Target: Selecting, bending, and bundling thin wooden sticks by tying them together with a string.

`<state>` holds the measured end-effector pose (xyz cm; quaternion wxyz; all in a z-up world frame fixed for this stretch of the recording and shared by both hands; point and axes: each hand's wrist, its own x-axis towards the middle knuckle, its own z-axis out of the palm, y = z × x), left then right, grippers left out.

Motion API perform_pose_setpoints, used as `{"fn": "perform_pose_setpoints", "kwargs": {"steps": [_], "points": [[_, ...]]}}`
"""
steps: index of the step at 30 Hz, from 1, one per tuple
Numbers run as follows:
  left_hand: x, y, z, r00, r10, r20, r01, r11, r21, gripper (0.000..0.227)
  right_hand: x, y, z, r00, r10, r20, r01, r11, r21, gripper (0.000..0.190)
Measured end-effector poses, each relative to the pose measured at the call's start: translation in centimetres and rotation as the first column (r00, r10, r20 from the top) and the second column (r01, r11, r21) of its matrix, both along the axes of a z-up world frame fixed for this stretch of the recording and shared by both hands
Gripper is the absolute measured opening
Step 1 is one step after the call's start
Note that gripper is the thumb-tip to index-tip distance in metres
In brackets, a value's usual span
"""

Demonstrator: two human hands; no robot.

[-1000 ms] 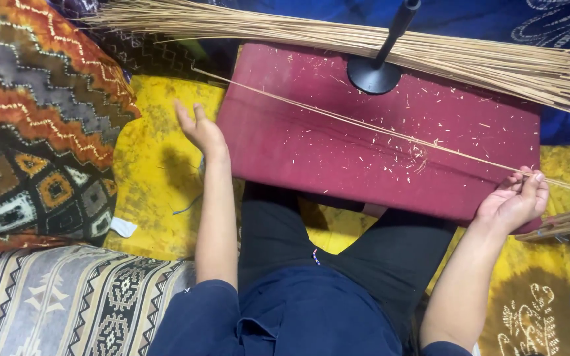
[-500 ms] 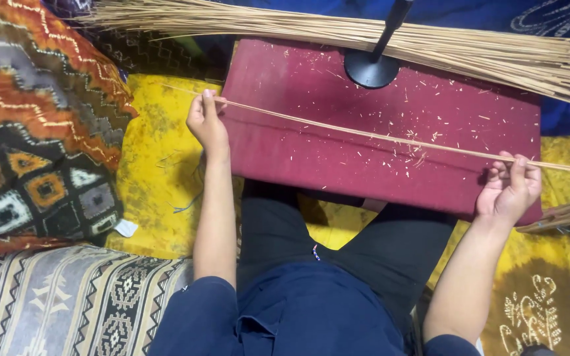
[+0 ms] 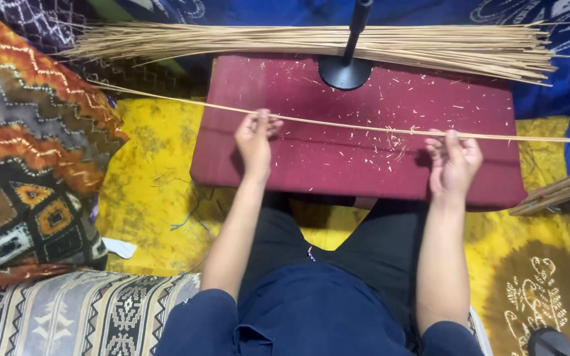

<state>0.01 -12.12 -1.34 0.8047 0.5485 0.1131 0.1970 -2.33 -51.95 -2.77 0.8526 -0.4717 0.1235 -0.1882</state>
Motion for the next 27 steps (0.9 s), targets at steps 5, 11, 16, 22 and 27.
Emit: {"fn": "perform_pose_setpoints", "kwargs": {"steps": [5,11,16,22,27], "points": [[0.0,-2.6,-0.7,0.995,-0.098,-0.031,0.095,0.991,-0.093,0.02,0.8,1.6,-0.5,0.997,0.075,-0.004,-0.075,0.997,0.03,0.017],[0.4,-2.1,-1.6,0.993,-0.113,-0.017,0.11,0.985,-0.135,0.025,0.7,1.2,-1.3,0.997,0.063,-0.033,-0.061,0.997,0.052,0.013],[1.1,-0.2,-1.8,0.999,-0.026,0.018,0.029,0.977,-0.212,0.025,1.0,-0.5,-2.3,0.999,-0.038,-0.019,0.04,0.993,0.114,0.011],[2.7,8.6,-1.5,0.979,0.205,0.015,-0.19,0.928,-0.32,0.02,1.1,-1.0,-2.2,0.989,-0.139,-0.043,0.144,0.978,0.152,0.004],[1.9,16.9,-2.2,0.91,0.411,-0.049,-0.403,0.851,-0.336,0.023,1.0,-1.0,-2.6,0.984,-0.172,-0.048,0.177,0.975,0.132,0.004]]}}
